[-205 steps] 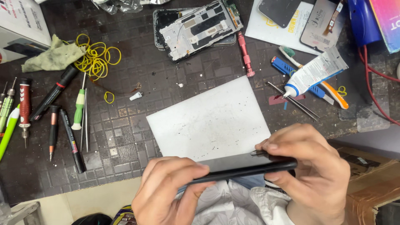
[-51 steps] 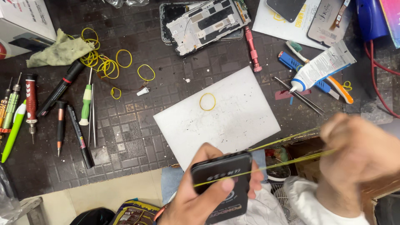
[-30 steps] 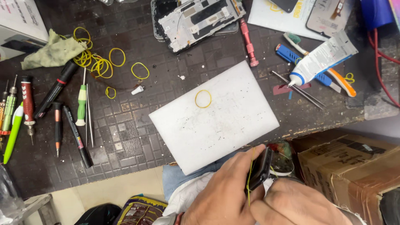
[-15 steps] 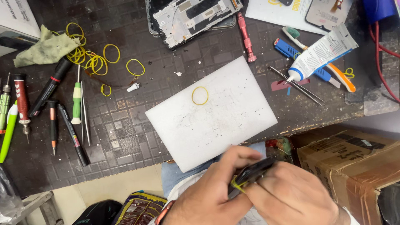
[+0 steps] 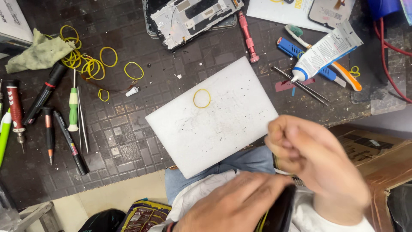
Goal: The person applies adhesive around the perimeter of a smartphone back cover, places the cover onto the phone chassis, and secures it with multiple rubber bands. The person handles the phone, adhesive tube, and rubber bands throughout the process.
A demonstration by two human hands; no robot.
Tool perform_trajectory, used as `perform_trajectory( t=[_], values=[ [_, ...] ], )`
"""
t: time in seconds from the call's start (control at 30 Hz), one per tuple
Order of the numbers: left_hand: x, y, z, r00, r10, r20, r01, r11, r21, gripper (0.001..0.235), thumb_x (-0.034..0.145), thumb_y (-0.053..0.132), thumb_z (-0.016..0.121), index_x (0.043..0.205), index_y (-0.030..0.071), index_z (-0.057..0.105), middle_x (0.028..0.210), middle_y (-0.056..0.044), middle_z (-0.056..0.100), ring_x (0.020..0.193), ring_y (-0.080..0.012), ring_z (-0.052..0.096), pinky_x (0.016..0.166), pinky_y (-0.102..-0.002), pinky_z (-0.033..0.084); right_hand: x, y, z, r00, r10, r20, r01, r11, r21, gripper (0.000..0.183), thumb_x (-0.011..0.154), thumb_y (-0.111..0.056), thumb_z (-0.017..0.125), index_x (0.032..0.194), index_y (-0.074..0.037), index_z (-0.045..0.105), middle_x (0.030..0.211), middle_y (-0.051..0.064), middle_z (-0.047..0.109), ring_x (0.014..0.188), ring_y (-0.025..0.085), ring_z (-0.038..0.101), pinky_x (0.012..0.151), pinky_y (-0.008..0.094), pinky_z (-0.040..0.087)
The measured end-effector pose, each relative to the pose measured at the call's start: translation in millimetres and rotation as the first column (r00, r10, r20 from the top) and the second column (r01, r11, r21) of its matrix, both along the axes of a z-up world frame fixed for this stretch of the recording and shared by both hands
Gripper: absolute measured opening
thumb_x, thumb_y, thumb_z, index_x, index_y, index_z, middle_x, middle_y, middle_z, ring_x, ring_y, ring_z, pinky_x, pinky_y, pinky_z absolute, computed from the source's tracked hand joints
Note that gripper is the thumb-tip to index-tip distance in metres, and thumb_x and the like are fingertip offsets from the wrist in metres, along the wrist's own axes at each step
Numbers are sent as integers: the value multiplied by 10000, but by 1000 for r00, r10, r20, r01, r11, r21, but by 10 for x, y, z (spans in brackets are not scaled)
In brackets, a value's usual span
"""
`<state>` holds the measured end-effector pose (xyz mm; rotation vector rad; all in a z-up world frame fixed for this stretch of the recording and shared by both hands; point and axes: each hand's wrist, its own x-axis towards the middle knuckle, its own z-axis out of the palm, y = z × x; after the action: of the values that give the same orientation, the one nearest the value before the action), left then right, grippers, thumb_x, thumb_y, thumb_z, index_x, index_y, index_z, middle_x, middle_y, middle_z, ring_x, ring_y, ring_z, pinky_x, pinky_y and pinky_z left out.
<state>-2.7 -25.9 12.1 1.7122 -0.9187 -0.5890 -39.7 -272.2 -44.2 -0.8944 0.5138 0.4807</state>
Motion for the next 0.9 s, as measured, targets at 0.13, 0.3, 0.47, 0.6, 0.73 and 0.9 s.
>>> perform_trajectory(
  t=[0.13, 0.3, 0.47, 0.6, 0.73, 0.9],
  values=[
    [-158, -97, -207, 998, 35, -56, -13, 933, 361, 835, 761, 208, 687, 1455, -117, 355, 1268, -294, 533, 1200, -435, 539, 1001, -497, 456, -137, 222, 646, 671, 685, 283, -133, 487, -863, 359, 1014, -304, 560, 1195, -14, 668, 895, 40, 562, 807, 115, 587, 685, 247, 491],
    [-96, -158, -282, 977, 168, -129, -137, 966, 220, 662, 878, 37, 570, 1494, -84, 358, 1301, -291, 559, 1252, -423, 550, 1049, -469, 454, -328, 515, 627, 79, 979, -186, 649, -192, -736, 541, 833, -13, 665, 1374, -11, 677, 935, 89, 636, 793, 231, 650, 689, 349, 549],
    [24, -190, -109, 940, 266, -212, -256, 964, 76, 679, 831, 87, 657, 1449, -66, 422, 1216, -294, 631, 1169, -428, 620, 997, -458, 491, -353, 452, 711, 333, 943, 6, 483, -165, -860, 381, 875, -133, 639, 1233, -7, 678, 1071, 123, 676, 987, 257, 717, 891, 397, 592],
    [65, -162, 8, 803, 415, -428, -302, 903, 307, 559, 871, 173, 693, 1421, 125, 598, 1165, -114, 738, 1013, -248, 722, 812, -346, 591, -215, 623, 879, 696, 717, -43, 202, -253, -946, 429, 800, -134, 682, 1221, -167, 757, 1214, 40, 723, 1028, 200, 717, 872, 344, 559],
    [143, -28, -76, 599, 220, -770, -303, 952, 37, 405, 933, 136, 531, 1302, -5, 622, 1125, -161, 772, 967, -221, 710, 865, -349, 591, 20, 439, 744, 702, 664, 260, 287, 70, -955, 403, 803, -1, 735, 1200, -57, 694, 1271, 175, 673, 1077, 210, 717, 884, 300, 590],
    [133, 98, -219, 472, 8, -881, -365, 912, -187, 532, 859, 116, 402, 1358, -44, 496, 1232, -203, 678, 1117, -247, 706, 940, -397, 584, 67, 151, 441, 647, 640, 414, 149, 426, -892, 413, 797, -7, 769, 1204, -22, 699, 1198, 139, 727, 992, 159, 769, 804, 242, 630]
  ],
)
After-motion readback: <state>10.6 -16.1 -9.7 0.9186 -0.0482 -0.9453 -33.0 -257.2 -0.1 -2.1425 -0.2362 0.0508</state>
